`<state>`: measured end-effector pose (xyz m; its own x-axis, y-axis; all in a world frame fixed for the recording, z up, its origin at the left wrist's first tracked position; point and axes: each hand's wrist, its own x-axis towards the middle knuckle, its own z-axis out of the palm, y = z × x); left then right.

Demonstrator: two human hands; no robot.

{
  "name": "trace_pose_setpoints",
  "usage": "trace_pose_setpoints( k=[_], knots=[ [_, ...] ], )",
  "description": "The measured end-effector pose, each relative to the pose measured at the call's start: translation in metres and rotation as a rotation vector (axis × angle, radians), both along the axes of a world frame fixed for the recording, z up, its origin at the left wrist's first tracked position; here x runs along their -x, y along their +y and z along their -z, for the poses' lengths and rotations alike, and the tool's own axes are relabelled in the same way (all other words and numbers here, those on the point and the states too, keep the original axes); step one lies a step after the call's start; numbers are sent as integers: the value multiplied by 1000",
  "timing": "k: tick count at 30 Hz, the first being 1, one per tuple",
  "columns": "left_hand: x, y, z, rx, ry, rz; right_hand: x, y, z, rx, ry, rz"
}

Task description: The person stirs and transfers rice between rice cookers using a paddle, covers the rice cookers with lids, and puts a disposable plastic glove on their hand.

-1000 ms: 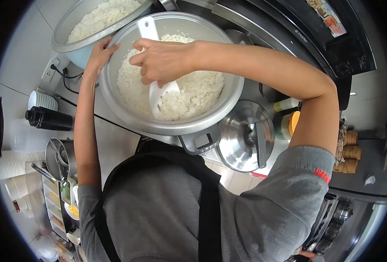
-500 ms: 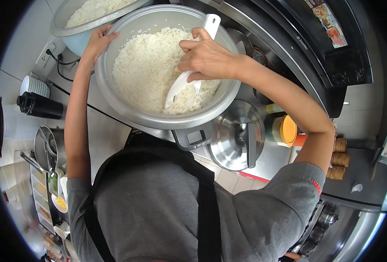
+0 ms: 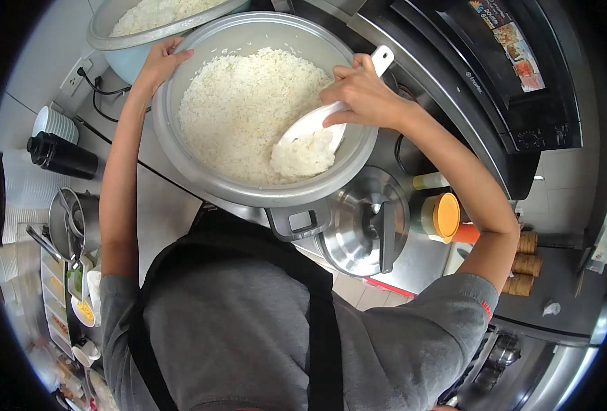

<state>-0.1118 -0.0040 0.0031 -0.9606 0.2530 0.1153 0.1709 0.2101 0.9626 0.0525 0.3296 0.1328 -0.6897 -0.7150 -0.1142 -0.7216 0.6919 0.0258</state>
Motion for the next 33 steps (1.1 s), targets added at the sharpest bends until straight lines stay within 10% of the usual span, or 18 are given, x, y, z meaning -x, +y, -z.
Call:
trace_pose_setpoints(
  k=[7,13,16,22,26,33],
  knots=[
    [0,1,1,44,-13,-61,-13,-2,-4,-54,-169,477],
    [-18,3,-17,488,357,-219,-7,0,-11,400,-564,810],
    [-45,16,-48,256,589,-350,4,8,-4,584,-625,778],
    [-84,34,-53,-935,-363,41,15,3,-8,679,-639,784],
    [-88,51,-55,-1270,-811,107,41,-9,-26,668,-651,762],
    [-35,51,-64,-1604,-689,168,151,-78,-62,760,-524,670]
  ],
)
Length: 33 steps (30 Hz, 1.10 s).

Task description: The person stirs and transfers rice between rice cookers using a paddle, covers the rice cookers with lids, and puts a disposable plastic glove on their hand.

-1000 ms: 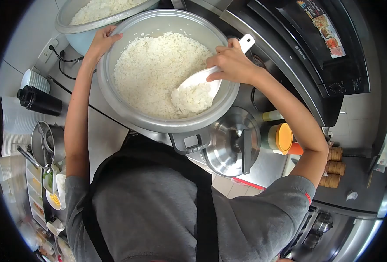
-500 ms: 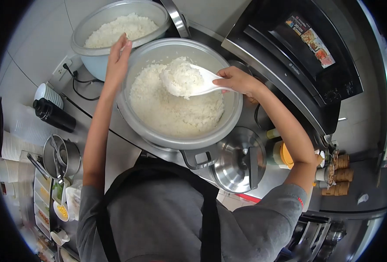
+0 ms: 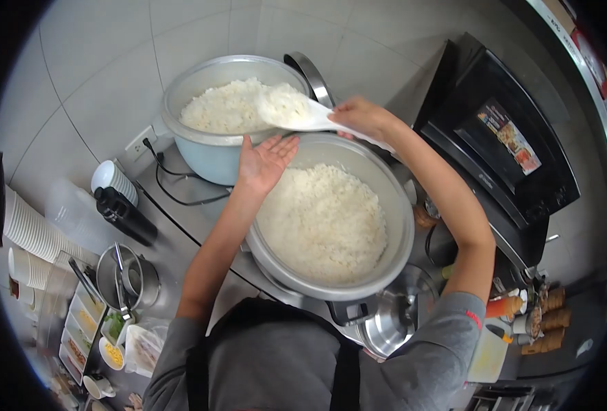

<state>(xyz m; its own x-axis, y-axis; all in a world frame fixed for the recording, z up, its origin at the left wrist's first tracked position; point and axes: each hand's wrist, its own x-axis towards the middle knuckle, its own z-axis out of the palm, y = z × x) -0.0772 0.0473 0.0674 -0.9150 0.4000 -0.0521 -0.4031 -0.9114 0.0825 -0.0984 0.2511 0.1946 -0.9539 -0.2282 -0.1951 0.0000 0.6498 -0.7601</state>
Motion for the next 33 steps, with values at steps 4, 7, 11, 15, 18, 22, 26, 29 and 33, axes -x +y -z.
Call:
trace_pose_setpoints(
  k=[4,7,11,15,18,22,26,29,33],
  knots=[
    [11,-5,-3,196,-53,-36,97,-64,33,-454,646,-2],
    [-2,-14,4,453,150,-15,145,-116,94,-1021,1025,-110],
    [-34,-65,-3,647,375,-102,162,-151,82,-1123,1126,-257],
    [-37,-97,13,954,444,-457,139,-165,23,-1189,1297,-203],
    [-10,-104,33,1452,621,-822,145,-172,94,-1334,1268,-374],
    [9,-107,32,1989,771,-1207,149,-161,114,-1093,1331,-415],
    [35,-124,40,2127,909,-1174,133,-162,54,-1027,1396,-143],
    [44,-124,42,2094,863,-1123,138,-163,71,-950,1481,-49],
    [39,-121,49,2065,817,-1183,139,-156,99,-1095,1335,-283]
  ],
)
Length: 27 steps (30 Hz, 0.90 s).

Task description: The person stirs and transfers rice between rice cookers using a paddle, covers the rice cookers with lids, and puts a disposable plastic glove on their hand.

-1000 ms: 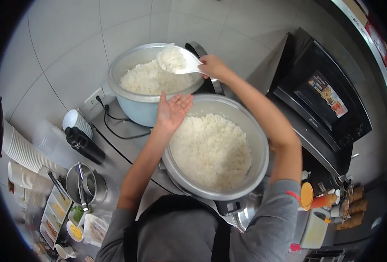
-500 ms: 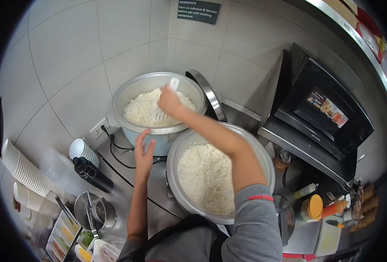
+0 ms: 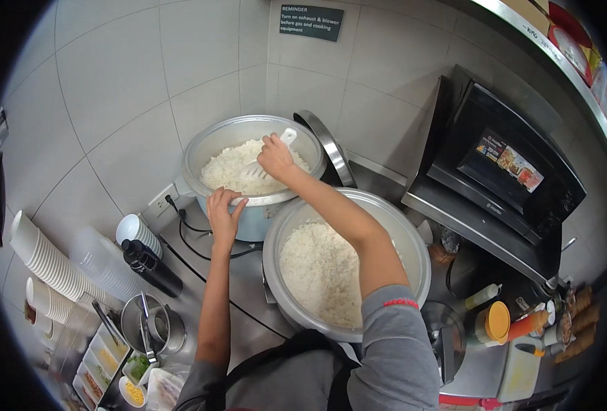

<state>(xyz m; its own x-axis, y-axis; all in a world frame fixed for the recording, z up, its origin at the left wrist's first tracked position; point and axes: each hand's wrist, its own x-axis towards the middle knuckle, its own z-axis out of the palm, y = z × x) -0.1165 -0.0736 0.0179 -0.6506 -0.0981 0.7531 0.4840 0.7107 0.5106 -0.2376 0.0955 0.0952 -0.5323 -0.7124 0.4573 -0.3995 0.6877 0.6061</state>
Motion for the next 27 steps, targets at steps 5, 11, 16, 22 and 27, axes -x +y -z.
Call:
trace_pose_setpoints(
  k=[5,11,16,22,27],
  knots=[
    [4,3,-1,-30,17,4,-21,18,-90,193,149,55],
    [1,5,-2,-30,44,5,-27,31,-90,525,358,7],
    [2,0,-2,-34,-7,49,-1,60,-50,812,-142,290],
    [-7,3,0,85,-21,-5,61,150,-50,1831,-787,234],
    [-67,13,-18,-83,-114,27,168,254,58,1799,-323,541]
  ],
)
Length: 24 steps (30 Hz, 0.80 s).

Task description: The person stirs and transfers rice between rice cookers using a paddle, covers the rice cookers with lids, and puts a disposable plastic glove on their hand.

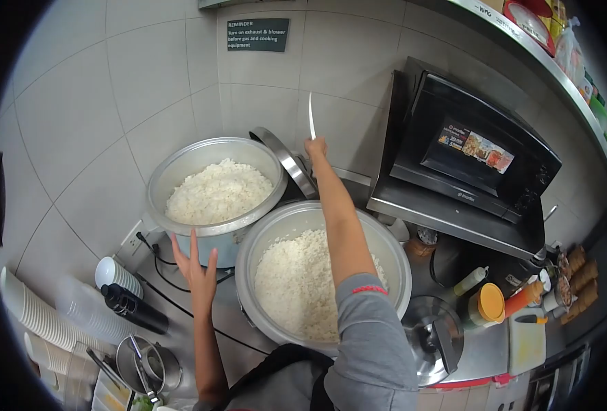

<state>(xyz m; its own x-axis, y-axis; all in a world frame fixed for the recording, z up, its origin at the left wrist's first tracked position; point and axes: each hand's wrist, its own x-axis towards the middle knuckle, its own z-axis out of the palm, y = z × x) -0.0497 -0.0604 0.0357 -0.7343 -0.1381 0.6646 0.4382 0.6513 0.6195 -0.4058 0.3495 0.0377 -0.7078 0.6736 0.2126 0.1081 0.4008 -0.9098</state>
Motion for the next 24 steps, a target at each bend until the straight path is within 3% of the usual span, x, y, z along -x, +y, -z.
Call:
trace_pose_setpoints(
  k=[3,5,7,10,11,13,15,17,21,24],
  knots=[
    [-31,8,29,-351,-307,243,-3,17,37,-190,-281,-95],
    [-53,16,43,-854,-546,465,-14,6,44,-309,-436,-184],
    [-79,34,34,-1149,-695,528,8,35,80,-221,-317,-326],
    [-86,56,51,-894,-549,527,33,65,100,-190,-176,-565],
    [-88,58,52,-943,-539,526,34,64,100,-244,-148,-629],
    [-87,63,48,-1036,-515,540,-23,9,46,-90,-225,-553],
    [-85,64,41,-1038,-515,567,55,44,108,-235,-179,-546],
    [-86,65,49,-961,-489,519,27,27,70,-225,-174,-453],
    [-86,66,46,-1054,-529,572,18,6,40,-342,-88,-532],
    [-84,70,47,-916,-480,561,6,-29,-1,-340,8,-599]
  ],
)
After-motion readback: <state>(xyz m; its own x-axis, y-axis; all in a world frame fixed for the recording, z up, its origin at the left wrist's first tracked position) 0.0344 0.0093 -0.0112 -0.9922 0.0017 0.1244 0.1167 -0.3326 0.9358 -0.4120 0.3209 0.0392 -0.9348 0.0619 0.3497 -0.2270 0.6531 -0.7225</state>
